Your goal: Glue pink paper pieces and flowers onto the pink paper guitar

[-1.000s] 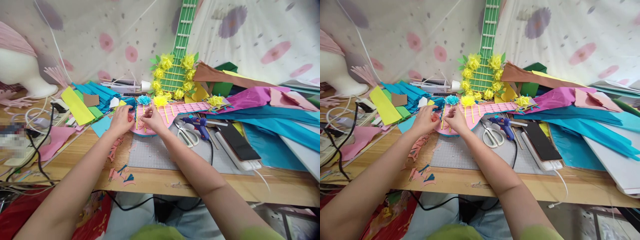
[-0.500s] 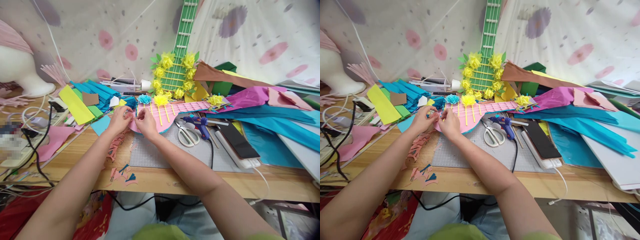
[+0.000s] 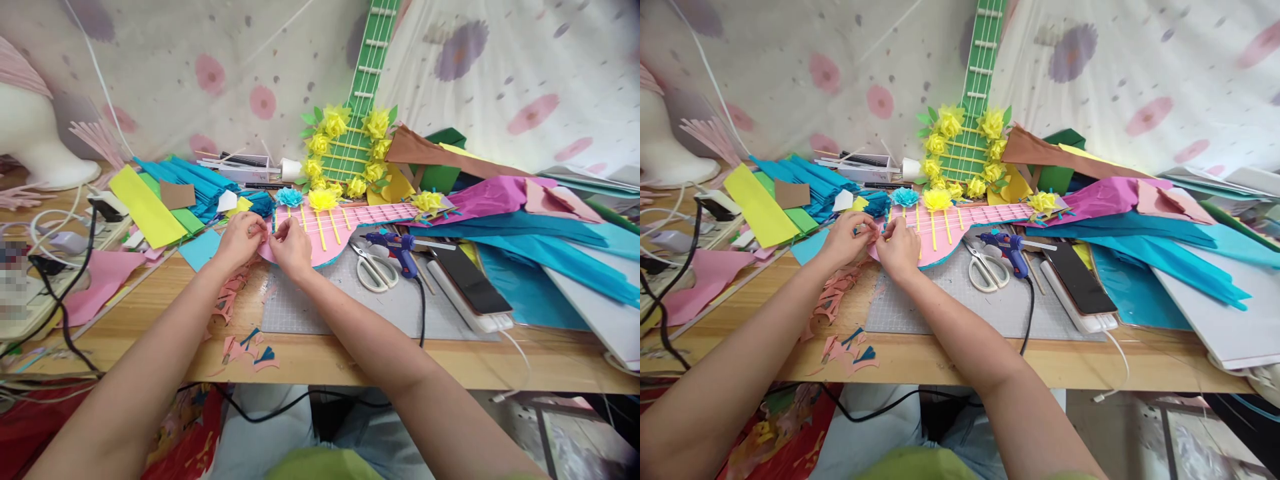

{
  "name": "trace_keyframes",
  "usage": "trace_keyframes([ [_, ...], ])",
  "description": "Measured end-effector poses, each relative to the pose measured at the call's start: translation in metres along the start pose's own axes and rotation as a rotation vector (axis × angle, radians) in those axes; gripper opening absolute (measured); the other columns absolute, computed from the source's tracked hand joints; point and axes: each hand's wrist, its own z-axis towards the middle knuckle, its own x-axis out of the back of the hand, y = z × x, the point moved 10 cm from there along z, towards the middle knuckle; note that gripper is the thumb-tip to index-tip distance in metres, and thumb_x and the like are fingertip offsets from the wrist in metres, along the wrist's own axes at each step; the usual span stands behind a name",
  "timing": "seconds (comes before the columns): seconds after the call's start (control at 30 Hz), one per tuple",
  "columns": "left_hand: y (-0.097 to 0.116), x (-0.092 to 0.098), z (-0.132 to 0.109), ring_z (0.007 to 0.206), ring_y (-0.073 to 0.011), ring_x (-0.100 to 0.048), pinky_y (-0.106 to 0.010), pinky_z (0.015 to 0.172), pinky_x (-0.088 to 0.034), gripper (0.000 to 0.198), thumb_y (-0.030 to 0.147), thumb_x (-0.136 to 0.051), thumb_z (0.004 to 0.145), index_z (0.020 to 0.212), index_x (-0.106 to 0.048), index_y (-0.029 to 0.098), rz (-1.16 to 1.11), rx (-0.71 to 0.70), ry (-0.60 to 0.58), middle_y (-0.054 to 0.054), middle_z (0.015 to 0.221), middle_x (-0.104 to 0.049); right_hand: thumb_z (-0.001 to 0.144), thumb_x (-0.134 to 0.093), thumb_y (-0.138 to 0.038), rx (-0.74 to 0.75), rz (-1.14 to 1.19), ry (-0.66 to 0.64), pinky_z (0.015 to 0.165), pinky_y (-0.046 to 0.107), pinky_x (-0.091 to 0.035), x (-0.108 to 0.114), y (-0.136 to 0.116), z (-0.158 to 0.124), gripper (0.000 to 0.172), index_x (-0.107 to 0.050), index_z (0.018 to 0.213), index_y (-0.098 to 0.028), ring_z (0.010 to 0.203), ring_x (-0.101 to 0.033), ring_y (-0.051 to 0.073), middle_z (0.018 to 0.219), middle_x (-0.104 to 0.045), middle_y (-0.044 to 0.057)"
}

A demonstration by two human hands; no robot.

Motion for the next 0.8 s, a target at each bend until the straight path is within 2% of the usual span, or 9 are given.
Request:
trace_keyframes([
  [0.37,0.0027,-0.0003,-0.0028,0.105,-0.0231,-0.055,-0.039,0.096,-0.041,0.015,0.015,-0.051,0.073,0.076,-0.065,0.02,0.049,-0.018,-0.018,-0.007,0.098,-0.063,0.078,-0.058,-0.024,0.035,-0.049,0.036,0.078,0.033,-0.037,0.0024,-0.004,-0.0006,0.018,-0.041,0.082,-0.023,0.083,-0.058,0.02,0.08,-0.063,0.0],
  [0.53,0.0009,0.0008,-0.0039,0.103,-0.0231,-0.056,-0.039,0.096,-0.041,0.011,0.018,-0.053,0.075,0.078,-0.063,0.019,0.037,-0.007,-0.005,-0.007,0.097,-0.064,0.08,-0.057,-0.027,0.056,-0.094,0.065,0.081,0.035,-0.036,0.0021,-0.006,-0.0047,0.016,-0.041,0.08,-0.023,0.088,-0.058,0.022,0.081,-0.063,0.002],
  [0.8,0.0018,0.0013,-0.004,0.104,-0.0227,-0.055,-0.038,0.096,-0.041,0.008,0.016,-0.052,0.074,0.076,-0.059,0.021,0.032,0.016,-0.015,-0.006,0.098,-0.064,0.08,-0.058,-0.028,0.046,-0.112,0.08,0.082,0.035,-0.036,0.0013,-0.0057,-0.0048,0.017,-0.042,0.081,-0.023,0.087,-0.059,0.022,0.08,-0.064,0.002],
])
